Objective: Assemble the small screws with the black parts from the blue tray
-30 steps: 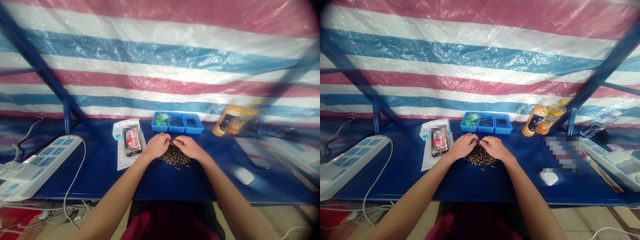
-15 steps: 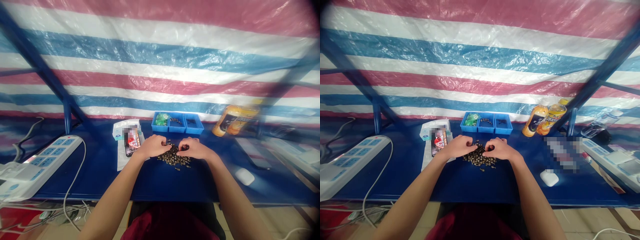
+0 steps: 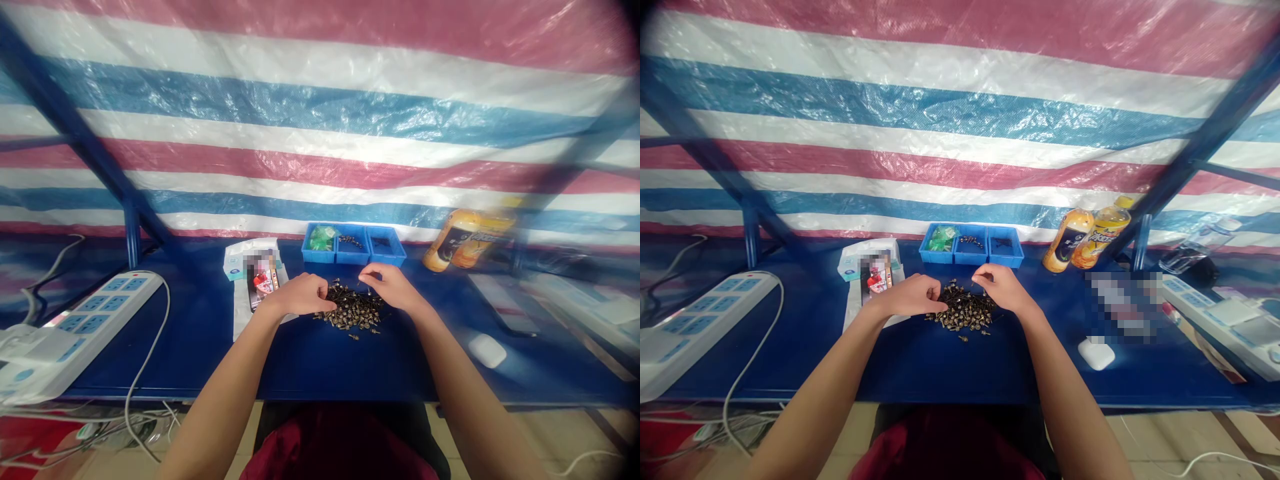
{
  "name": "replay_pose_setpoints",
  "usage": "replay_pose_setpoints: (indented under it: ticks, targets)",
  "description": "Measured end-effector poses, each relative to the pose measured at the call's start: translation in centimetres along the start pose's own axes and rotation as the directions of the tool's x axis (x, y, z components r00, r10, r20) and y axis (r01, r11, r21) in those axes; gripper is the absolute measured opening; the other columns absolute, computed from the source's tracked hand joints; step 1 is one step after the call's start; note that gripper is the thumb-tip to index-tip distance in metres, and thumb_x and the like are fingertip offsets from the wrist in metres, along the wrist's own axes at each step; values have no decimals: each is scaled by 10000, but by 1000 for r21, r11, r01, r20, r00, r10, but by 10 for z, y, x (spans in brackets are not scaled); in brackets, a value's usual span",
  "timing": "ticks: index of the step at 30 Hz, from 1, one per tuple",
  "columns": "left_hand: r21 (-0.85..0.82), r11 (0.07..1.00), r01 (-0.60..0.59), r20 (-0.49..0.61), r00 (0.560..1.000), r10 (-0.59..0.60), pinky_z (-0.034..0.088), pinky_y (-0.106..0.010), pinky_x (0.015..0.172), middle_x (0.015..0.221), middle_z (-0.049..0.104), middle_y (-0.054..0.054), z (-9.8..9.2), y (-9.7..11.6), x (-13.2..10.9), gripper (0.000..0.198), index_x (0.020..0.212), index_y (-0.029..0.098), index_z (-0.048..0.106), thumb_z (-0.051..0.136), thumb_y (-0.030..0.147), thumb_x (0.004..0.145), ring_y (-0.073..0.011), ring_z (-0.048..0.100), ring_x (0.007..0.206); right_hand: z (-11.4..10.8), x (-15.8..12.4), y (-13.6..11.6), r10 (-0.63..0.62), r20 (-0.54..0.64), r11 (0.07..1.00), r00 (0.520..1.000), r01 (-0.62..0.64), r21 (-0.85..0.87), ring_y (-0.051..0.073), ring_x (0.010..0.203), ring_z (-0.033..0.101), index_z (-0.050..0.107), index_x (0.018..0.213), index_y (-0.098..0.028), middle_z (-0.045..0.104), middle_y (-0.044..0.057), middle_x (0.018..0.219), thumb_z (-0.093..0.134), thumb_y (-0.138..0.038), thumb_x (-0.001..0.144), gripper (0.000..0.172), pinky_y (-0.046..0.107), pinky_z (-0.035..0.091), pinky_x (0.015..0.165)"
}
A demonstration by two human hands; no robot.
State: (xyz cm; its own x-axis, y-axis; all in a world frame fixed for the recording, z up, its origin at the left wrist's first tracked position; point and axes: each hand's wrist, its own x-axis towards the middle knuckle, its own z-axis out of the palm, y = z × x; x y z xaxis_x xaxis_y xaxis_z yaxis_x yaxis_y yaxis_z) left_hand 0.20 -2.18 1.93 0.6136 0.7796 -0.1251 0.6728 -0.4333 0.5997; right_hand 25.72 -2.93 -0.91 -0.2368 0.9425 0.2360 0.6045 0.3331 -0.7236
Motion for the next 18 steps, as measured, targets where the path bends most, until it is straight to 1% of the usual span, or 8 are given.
replay_pose_setpoints:
  ticks: [3,6,8,11,14,16,17,18]
  targets:
    - [-13,1000,-18,4,1000,18,287,-285,496,556,566,-1,-1,0,-1,337,553,212,498,632,454,744,-163,542,551,1,1,4,58,-145,991,988,-75,-113,161,614,500,583,702,-218,583,-11,646,475,-523,930,396,290,371,621]
    - [-20,1000,-24,-10,1000,23,281,-289,496,535,545,1,-1,1,-1,339,533,212,489,622,437,749,-158,518,532,1,3,9,127,-221,977,967,-160,-140,147,553,424,448,581,-212,479,-18,549,441,-567,928,497,285,319,565]
    - [-20,999,-28,-26,999,27,276,-292,499,516,523,5,-1,1,-1,350,516,212,474,607,426,759,-155,498,517,1,5,13,192,-242,974,951,-215,-71,146,543,420,422,550,-212,472,-13,535,456,-590,907,521,284,313,543]
    - [-6,999,-38,-32,999,38,281,-294,512,508,515,4,0,2,-1,344,509,211,472,579,401,775,-156,500,517,1,7,15,289,-265,957,920,-279,74,145,535,439,450,542,-207,497,-7,536,506,-615,861,521,280,320,526]
    - [5,999,-48,-23,999,48,295,-293,523,528,545,-1,0,1,0,313,526,213,498,558,376,787,-162,529,535,1,8,15,358,-239,926,902,-312,211,138,518,440,474,543,-204,515,1,541,549,-626,830,516,280,332,520]
    - [-7,999,-51,-23,998,51,300,-294,522,539,559,-3,0,1,0,296,538,214,506,553,361,790,-163,535,533,1,8,16,375,-272,908,886,-293,299,140,521,450,475,566,-210,514,3,550,549,-636,829,507,281,352,523]
    - [-19,999,-49,-25,999,48,301,-295,518,543,563,-3,-1,1,0,288,542,214,506,553,352,790,-162,534,528,1,8,17,367,-307,906,878,-264,330,145,530,461,487,601,-214,516,4,562,534,-649,835,496,282,364,528]
    - [-33,999,-44,-28,999,43,304,-295,516,546,565,-4,-1,2,0,280,546,213,505,553,343,789,-161,534,526,1,8,19,333,-333,919,882,-224,325,153,545,479,511,661,-218,528,6,584,498,-662,851,484,283,377,535]
